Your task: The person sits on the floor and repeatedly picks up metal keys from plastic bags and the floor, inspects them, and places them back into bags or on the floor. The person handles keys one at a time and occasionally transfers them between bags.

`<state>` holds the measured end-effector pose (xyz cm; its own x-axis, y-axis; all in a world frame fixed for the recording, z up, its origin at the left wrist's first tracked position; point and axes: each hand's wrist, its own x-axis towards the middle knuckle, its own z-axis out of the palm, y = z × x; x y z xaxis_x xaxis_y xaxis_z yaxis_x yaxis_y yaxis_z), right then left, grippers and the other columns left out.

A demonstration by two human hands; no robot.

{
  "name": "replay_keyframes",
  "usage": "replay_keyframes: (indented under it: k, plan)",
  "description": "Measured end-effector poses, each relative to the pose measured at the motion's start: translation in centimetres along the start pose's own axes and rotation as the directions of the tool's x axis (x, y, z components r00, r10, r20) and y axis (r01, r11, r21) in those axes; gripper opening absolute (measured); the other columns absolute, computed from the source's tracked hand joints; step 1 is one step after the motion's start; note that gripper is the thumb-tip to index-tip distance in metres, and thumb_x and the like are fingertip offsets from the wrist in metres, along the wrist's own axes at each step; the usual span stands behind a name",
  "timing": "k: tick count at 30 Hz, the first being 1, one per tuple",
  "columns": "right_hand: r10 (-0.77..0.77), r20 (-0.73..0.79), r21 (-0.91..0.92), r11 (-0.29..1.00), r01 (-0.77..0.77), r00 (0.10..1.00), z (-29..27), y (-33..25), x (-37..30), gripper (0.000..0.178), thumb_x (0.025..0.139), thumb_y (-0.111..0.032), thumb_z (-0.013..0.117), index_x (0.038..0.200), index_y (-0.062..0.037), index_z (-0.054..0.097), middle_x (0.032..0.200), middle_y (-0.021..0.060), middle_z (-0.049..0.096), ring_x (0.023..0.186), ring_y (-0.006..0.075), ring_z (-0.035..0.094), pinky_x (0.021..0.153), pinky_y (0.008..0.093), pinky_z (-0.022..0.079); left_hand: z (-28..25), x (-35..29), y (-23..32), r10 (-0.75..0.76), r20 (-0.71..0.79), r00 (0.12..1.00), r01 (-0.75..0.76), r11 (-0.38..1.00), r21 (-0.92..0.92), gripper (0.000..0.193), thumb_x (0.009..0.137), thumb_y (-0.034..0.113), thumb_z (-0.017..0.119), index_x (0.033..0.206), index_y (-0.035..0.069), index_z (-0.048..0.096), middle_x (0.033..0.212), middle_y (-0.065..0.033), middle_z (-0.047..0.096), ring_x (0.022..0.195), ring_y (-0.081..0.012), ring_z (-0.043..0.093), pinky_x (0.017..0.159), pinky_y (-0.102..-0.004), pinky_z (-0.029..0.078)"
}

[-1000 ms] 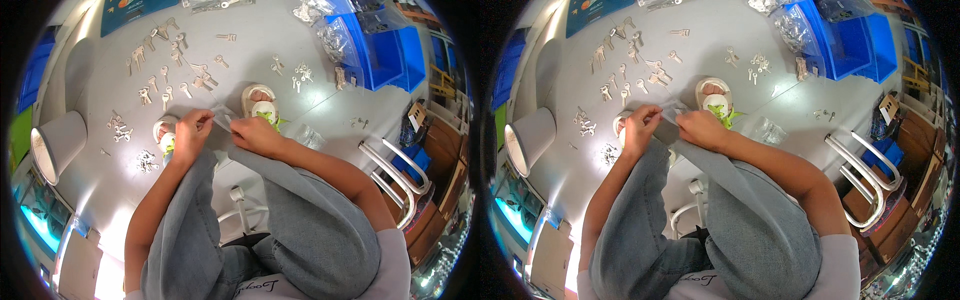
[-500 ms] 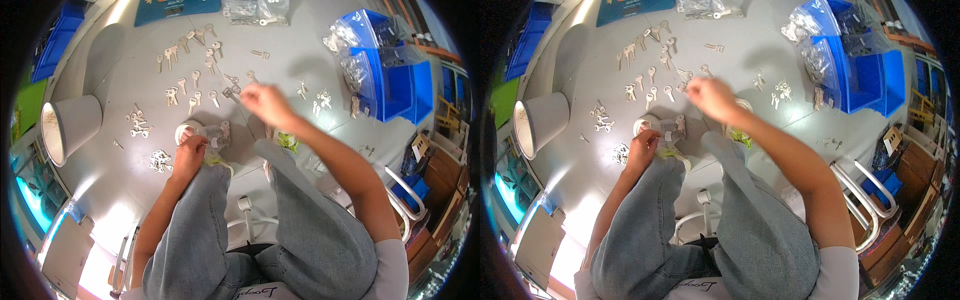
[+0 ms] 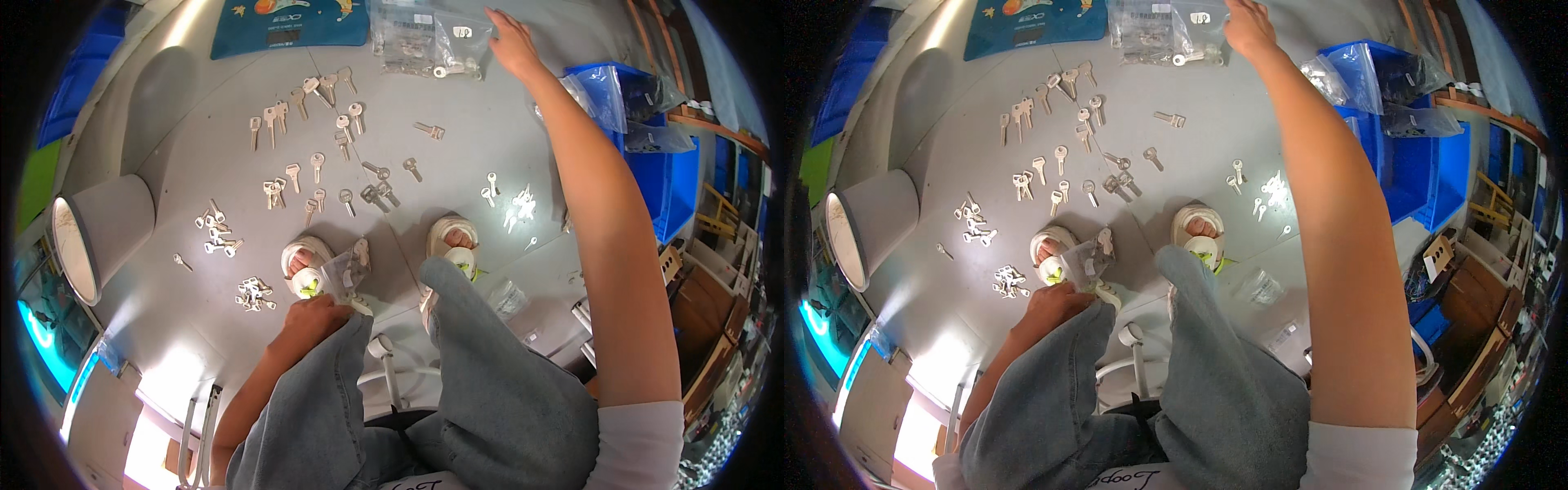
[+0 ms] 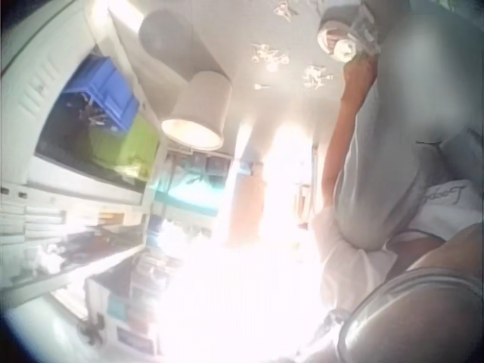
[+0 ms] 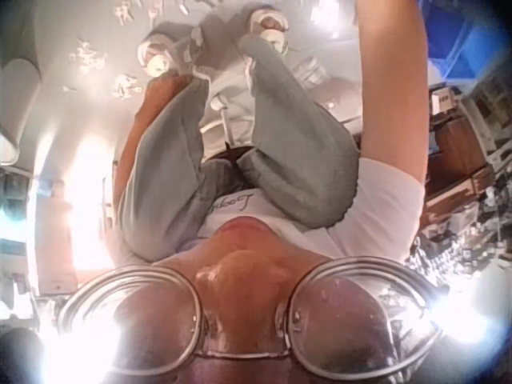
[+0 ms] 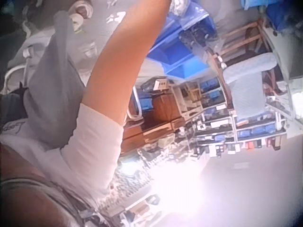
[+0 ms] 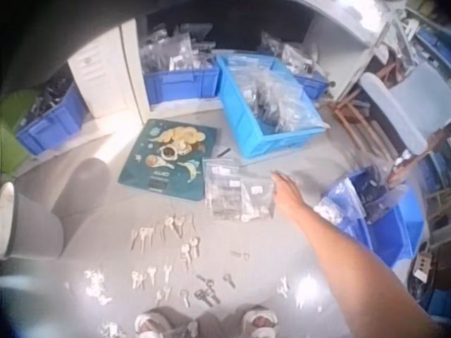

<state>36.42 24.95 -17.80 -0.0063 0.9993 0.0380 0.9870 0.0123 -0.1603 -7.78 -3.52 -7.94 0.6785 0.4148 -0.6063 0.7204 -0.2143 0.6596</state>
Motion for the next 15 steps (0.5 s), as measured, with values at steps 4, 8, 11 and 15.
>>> replay_keyframes:
  k: [4, 8, 11, 15]
  plan:
    - [0.159, 0.228, -0.201, 0.973, -0.114, 0.961, -1.9, -4.8, 0.3, 0.039, 0.079, -0.02, 0.056, 0.118, -0.0186, 0.05, 0.118, 0.0068, 0.052, 0.114, 0.0282, 0.041, 0.094, 0.035, 0.036, -1.5, 0.1, 0.8, 0.014, 0.079, 0.997, -0.018, 0.998, 0.058, 0.023, 0.076, 0.018, 0.053, 0.098, 0.018, 0.06, 0.076, -0.009, 0.055, 0.069, -0.0253, 0.059, 0.06, -0.0359, 0.046]
    - [0.029, 0.211, -0.025, 0.999, -0.024, 0.977, -2.1, -4.4, -1.6, 0.022, 0.081, -0.02, 0.054, 0.097, -0.0053, 0.057, 0.09, 0.0074, 0.06, 0.084, 0.0228, 0.057, 0.072, 0.0317, 0.044, -2.6, -0.1, 1.6, 0.03, 0.135, 0.99, -0.053, 0.983, 0.174, 0.024, 0.076, 0.017, 0.053, 0.099, 0.015, 0.059, 0.072, -0.0086, 0.057, 0.066, -0.0255, 0.059, 0.057, -0.0361, 0.046]
    - [-0.04, 0.452, 0.426, 0.888, -0.176, 0.891, -4.6, -3.3, -5.1, 0.022, 0.082, -0.023, 0.055, 0.094, -0.0046, 0.055, 0.085, 0.0047, 0.054, 0.077, 0.0153, 0.052, 0.068, 0.0285, 0.041, -3.4, -0.1, 2.1, 0.023, 0.038, 0.999, -0.031, 0.973, 0.229, 0.023, 0.077, 0.017, 0.052, 0.099, 0.014, 0.059, 0.069, -0.0075, 0.058, 0.064, -0.0252, 0.06, 0.055, -0.0361, 0.046]
    - [0.176, 0.459, 0.812, 0.315, -0.491, 0.871, -11.9, -7.0, -12.6, 0.035, 0.09, -0.023, 0.045, 0.116, 0.0013, 0.046, 0.11, 0.0113, 0.054, 0.104, 0.0209, 0.05, 0.089, 0.0325, 0.038, -6.0, 2.1, 4.1, -0.028, -0.357, 0.934, -0.017, 0.992, -0.121, 0.017, 0.08, 0.015, 0.057, 0.094, 0.005, 0.061, 0.079, -0.0113, 0.062, 0.074, -0.0247, 0.061, 0.063, -0.0341, 0.048]
